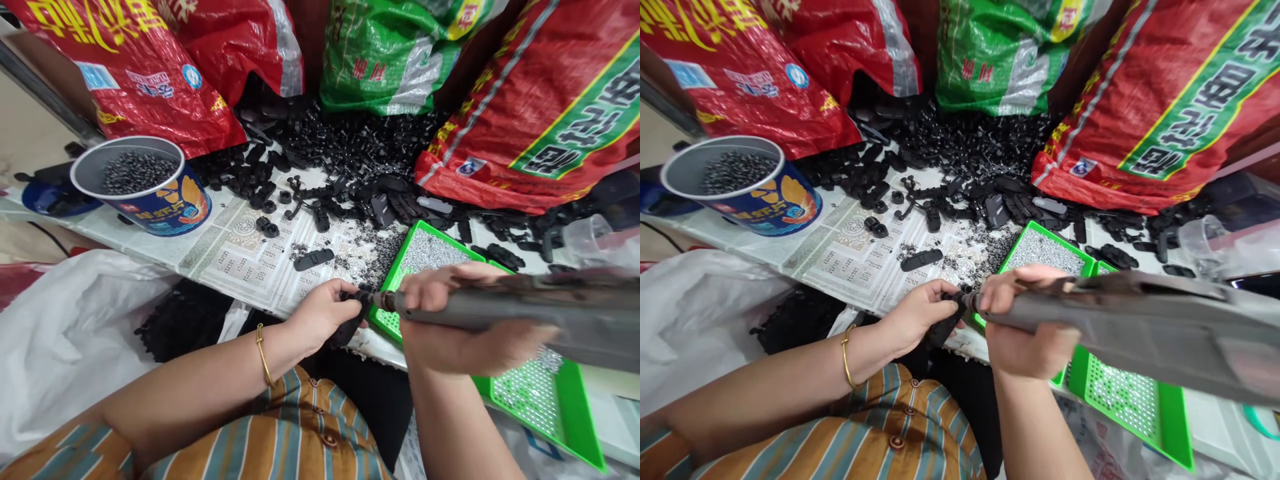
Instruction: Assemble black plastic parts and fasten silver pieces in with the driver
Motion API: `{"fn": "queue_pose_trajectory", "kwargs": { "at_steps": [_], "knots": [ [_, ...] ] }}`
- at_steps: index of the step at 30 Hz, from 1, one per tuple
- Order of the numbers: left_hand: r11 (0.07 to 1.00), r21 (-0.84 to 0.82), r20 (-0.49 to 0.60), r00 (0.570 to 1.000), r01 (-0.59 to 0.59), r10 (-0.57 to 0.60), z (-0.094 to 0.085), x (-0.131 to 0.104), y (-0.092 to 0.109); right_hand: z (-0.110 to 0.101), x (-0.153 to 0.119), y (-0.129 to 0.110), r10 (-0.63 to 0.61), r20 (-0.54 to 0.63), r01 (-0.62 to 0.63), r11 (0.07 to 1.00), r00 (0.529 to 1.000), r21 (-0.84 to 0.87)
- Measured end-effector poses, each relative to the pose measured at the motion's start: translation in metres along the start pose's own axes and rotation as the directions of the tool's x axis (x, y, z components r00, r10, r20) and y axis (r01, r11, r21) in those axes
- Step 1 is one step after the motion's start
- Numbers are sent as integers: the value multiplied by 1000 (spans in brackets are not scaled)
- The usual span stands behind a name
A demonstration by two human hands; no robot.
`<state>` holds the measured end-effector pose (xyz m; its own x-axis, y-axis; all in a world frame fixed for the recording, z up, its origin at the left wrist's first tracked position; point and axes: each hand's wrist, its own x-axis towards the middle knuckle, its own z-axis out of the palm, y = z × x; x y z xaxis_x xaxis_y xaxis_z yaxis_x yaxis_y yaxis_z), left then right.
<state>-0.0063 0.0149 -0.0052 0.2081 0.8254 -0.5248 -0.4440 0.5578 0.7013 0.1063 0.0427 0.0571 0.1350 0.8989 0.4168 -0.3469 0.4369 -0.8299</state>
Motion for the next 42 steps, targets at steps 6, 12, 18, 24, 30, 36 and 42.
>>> {"fn": "queue_pose_trajectory", "kwargs": {
  "at_steps": [6,12,18,24,30,36,42],
  "knots": [
    [986,-65,95,983,-150,156,5,-5,24,-10,1,-18,113,-262,-220,878,958,-425],
    [955,-114,194,937,-274,292,13,-14,42,-19,-1,-14,255,-203,-325,695,945,-641],
    [984,87,258,958,-153,126,3,-25,28,-22,0,-9,108,-340,-255,870,934,-422],
    [977,114,206,967,-178,152,7,-25,20,-21,-5,-9,89,-363,-251,868,928,-429],
    [994,14,44,993,-112,112,0,-25,17,-40,8,-13,-199,-418,26,923,886,-384],
    [995,-21,-65,994,-94,93,-4,-21,5,-65,20,7,-253,-339,134,932,906,-337],
    [991,67,-74,990,-113,118,-8,-18,0,-70,28,25,-255,-326,145,935,911,-324]
  ]
}}
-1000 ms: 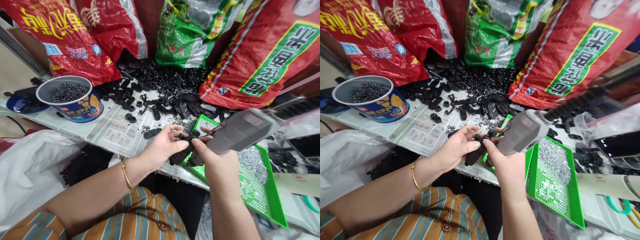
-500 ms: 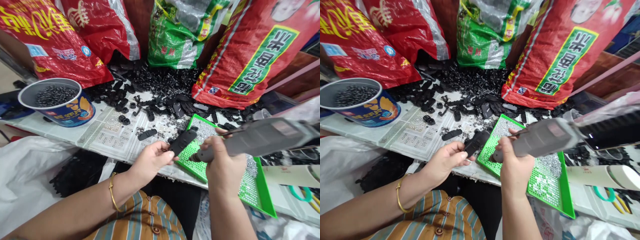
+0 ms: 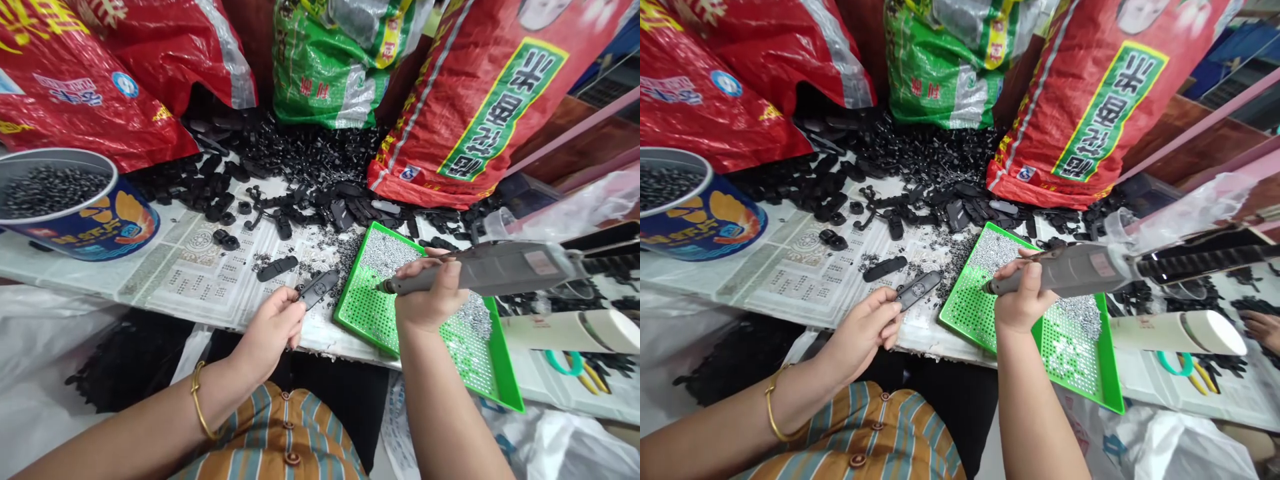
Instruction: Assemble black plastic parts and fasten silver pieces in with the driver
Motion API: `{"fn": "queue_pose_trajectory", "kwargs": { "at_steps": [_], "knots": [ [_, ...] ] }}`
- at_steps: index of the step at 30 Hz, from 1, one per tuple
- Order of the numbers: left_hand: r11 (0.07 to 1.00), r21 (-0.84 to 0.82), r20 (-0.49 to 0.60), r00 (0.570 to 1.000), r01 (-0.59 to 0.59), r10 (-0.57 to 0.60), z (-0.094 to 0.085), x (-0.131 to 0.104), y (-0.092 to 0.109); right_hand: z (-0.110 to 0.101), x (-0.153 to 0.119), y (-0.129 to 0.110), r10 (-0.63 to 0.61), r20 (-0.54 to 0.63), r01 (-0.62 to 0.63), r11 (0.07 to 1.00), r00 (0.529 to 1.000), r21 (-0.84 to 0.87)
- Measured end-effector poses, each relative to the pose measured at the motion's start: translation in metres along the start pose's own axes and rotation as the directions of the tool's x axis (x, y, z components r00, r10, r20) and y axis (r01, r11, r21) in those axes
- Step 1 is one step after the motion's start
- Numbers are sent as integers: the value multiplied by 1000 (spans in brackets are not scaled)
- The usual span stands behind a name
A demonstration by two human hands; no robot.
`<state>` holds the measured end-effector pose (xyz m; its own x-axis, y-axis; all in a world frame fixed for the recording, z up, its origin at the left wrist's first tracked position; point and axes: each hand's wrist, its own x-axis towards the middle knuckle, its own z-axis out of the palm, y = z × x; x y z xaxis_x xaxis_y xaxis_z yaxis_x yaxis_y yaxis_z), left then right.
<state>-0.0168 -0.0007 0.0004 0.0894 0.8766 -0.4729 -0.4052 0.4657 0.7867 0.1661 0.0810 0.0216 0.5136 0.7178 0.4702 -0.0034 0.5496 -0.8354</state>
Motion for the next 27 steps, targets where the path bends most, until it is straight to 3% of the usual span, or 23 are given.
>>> {"fn": "queue_pose_trajectory", "kwargs": {
  "at_steps": [15,19,22,27],
  "knots": [
    [993,94,24,997,-71,69,-3,4,-5,-1,3,9,19,-3,-19,1000,1000,10],
    [964,219,1,988,-148,151,-5,6,-6,2,4,-11,25,-7,-24,995,1000,100],
    [955,250,-6,986,-160,166,-4,6,-7,14,-2,-36,98,84,-115,969,992,219],
    [953,254,21,986,-163,163,-3,4,-8,44,-24,-67,206,222,-262,928,953,264]
  ]
}}
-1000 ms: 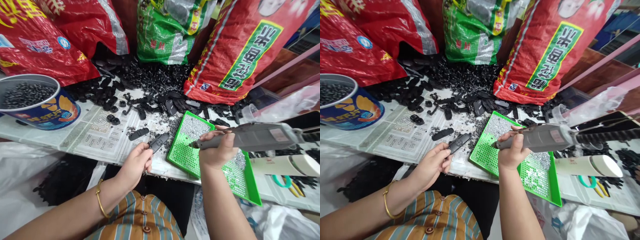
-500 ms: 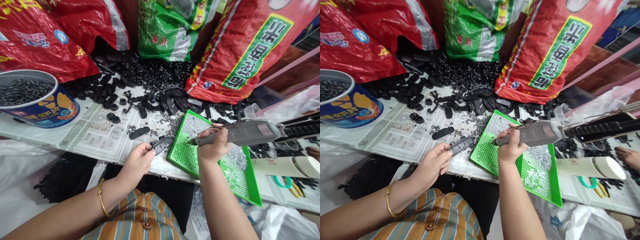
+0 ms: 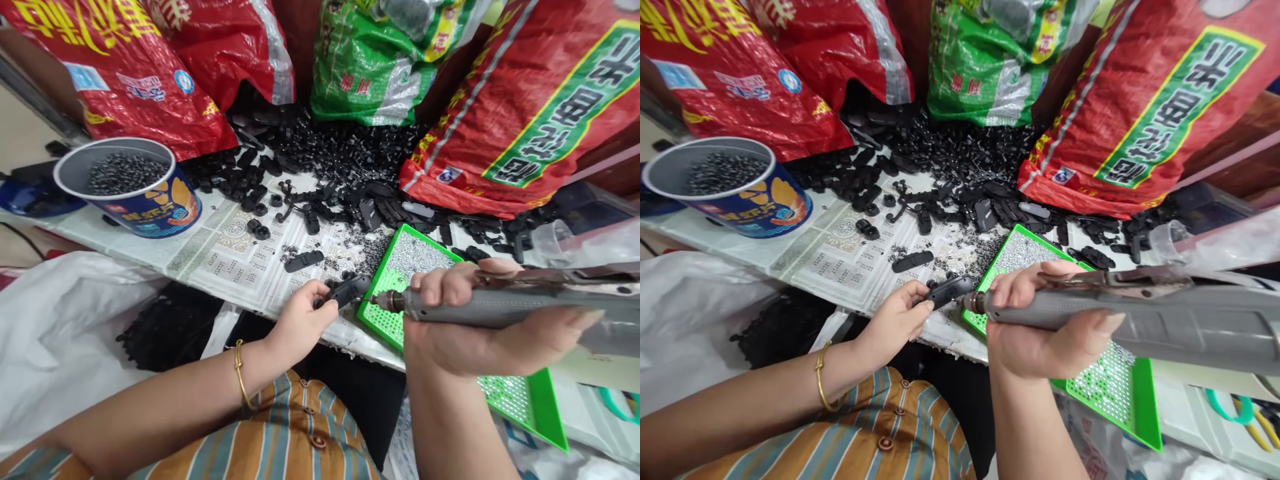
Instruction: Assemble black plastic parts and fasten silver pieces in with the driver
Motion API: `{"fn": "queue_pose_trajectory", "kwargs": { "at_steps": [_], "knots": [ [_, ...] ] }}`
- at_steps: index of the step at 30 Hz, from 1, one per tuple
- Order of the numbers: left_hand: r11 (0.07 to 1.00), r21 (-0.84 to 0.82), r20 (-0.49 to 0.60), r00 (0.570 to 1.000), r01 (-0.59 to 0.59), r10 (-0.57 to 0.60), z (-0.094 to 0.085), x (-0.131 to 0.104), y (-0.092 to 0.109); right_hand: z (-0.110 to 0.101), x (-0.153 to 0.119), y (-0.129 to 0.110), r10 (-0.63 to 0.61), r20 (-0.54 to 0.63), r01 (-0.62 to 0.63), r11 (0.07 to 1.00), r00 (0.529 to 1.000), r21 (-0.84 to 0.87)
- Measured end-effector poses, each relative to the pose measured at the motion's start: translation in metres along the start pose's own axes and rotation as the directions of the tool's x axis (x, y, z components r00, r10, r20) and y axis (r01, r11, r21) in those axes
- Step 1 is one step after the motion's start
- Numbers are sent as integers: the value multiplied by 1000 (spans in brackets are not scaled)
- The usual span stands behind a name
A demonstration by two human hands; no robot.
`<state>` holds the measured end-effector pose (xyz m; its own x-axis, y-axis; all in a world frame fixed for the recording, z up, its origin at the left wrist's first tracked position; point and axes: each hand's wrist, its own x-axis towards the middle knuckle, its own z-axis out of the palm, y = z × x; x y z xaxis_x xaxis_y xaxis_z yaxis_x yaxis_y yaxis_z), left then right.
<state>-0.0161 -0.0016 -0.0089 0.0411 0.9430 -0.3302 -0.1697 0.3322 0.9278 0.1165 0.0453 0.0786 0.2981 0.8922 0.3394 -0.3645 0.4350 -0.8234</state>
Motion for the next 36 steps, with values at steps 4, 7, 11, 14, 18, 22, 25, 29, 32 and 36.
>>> {"fn": "queue_pose_trajectory", "kwargs": {
  "at_steps": [4,7,11,14,18,22,25,29,32,36],
  "knots": [
    [1000,-12,-5,1000,-10,10,0,-1,-3,16,-9,6,50,70,-52,998,996,37],
    [999,-41,3,1000,-12,12,0,-2,-5,18,-12,12,69,97,-72,997,993,33],
    [999,-39,6,1000,-7,7,1,-2,-7,17,-13,18,71,92,-72,997,993,5],
    [1000,-29,-2,1000,0,0,1,-2,-8,15,-14,21,60,86,-60,998,994,-5],
    [1000,-25,-4,1000,-1,1,2,-1,-8,14,-16,23,51,118,-53,998,992,13],
    [1000,-5,-5,1000,-2,2,2,-1,-7,13,-16,22,37,197,-43,999,980,27],
    [1000,23,-7,1000,6,-6,2,-2,-4,12,-17,22,36,247,-43,999,968,23],
    [997,79,-10,1000,11,-10,3,-1,-1,11,-19,20,40,259,-41,999,965,1],
    [993,120,-35,999,-8,13,4,2,-3,13,-20,18,41,280,-43,999,959,2],
    [986,155,-51,996,-59,68,6,4,-4,15,-21,15,35,299,-39,999,953,5]
  ]
}}
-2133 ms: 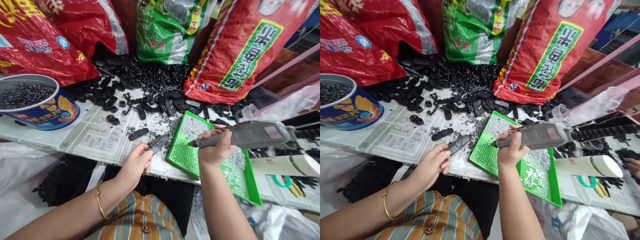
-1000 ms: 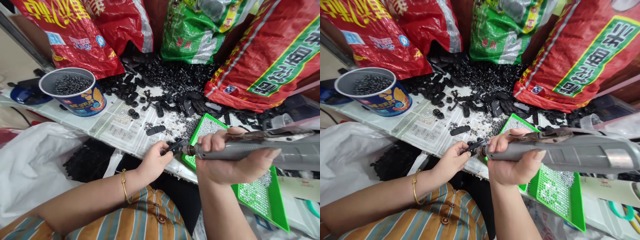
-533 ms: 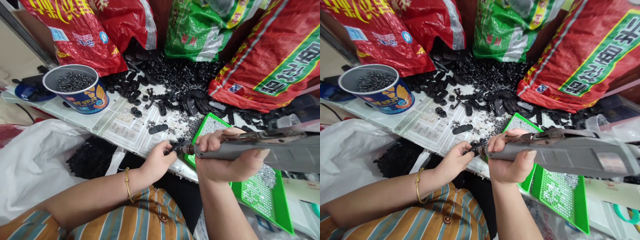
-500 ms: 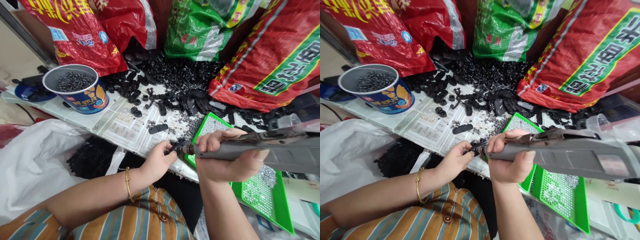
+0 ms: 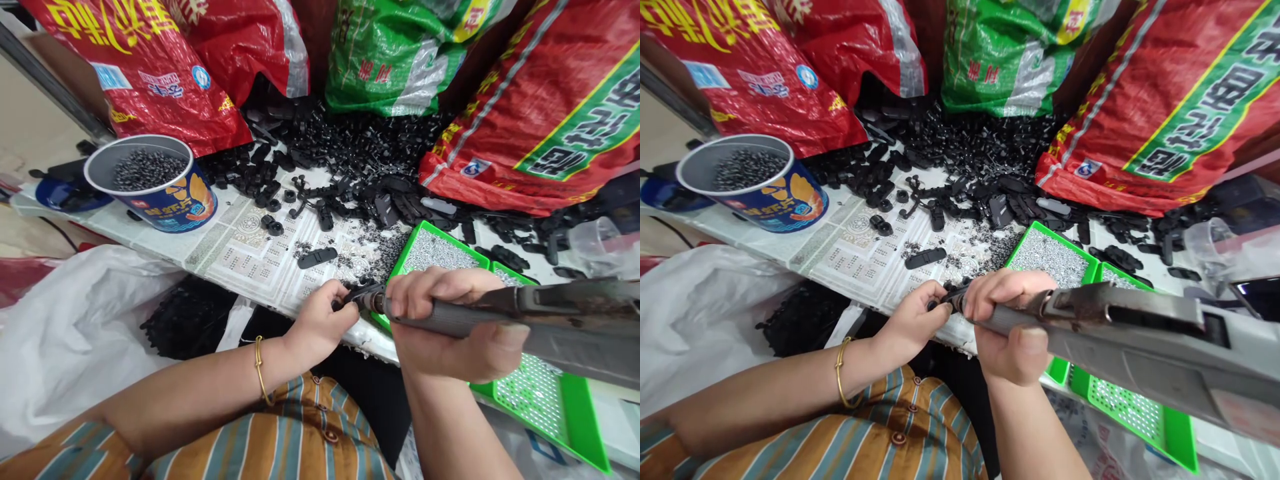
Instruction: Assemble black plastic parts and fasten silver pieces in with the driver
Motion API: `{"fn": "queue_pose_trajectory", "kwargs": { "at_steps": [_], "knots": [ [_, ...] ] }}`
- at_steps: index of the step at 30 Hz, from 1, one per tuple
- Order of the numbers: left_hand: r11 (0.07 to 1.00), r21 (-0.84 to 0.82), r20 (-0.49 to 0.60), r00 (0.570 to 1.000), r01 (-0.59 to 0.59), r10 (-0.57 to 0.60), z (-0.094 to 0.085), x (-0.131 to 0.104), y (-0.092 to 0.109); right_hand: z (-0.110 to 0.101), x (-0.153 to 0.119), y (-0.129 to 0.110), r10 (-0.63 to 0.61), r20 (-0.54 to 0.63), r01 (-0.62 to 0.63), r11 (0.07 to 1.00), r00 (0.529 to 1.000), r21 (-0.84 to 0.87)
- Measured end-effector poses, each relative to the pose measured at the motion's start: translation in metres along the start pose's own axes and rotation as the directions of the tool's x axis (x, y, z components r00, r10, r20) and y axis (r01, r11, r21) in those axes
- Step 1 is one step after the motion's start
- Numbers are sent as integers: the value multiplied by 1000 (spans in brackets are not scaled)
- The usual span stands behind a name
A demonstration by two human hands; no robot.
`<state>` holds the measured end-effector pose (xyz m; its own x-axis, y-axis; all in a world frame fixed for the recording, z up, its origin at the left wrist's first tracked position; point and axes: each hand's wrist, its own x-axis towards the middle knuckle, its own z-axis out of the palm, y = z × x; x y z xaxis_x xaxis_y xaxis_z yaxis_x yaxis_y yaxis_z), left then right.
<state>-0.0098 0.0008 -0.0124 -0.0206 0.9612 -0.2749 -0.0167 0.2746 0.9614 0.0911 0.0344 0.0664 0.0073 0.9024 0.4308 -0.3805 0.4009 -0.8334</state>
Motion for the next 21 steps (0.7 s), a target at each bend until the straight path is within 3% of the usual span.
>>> {"fn": "queue_pose_trajectory", "kwargs": {
  "at_steps": [8,12,15,18,21],
  "knots": [
    [997,57,36,998,-47,45,-2,-4,4,-2,-6,1,-40,9,40,999,999,-6],
    [990,97,27,995,-100,97,-2,-2,2,-4,-6,-3,-78,-54,77,997,996,-20],
    [996,56,6,998,-64,64,-6,1,4,-15,-3,-19,-129,-139,116,988,982,-97],
    [994,-83,33,997,69,-66,-12,3,10,-42,-2,-36,-246,-263,182,952,933,-244],
    [937,-263,142,970,229,-197,-14,1,16,-82,-7,-42,-351,-430,176,902,832,-395]
  ]
}}
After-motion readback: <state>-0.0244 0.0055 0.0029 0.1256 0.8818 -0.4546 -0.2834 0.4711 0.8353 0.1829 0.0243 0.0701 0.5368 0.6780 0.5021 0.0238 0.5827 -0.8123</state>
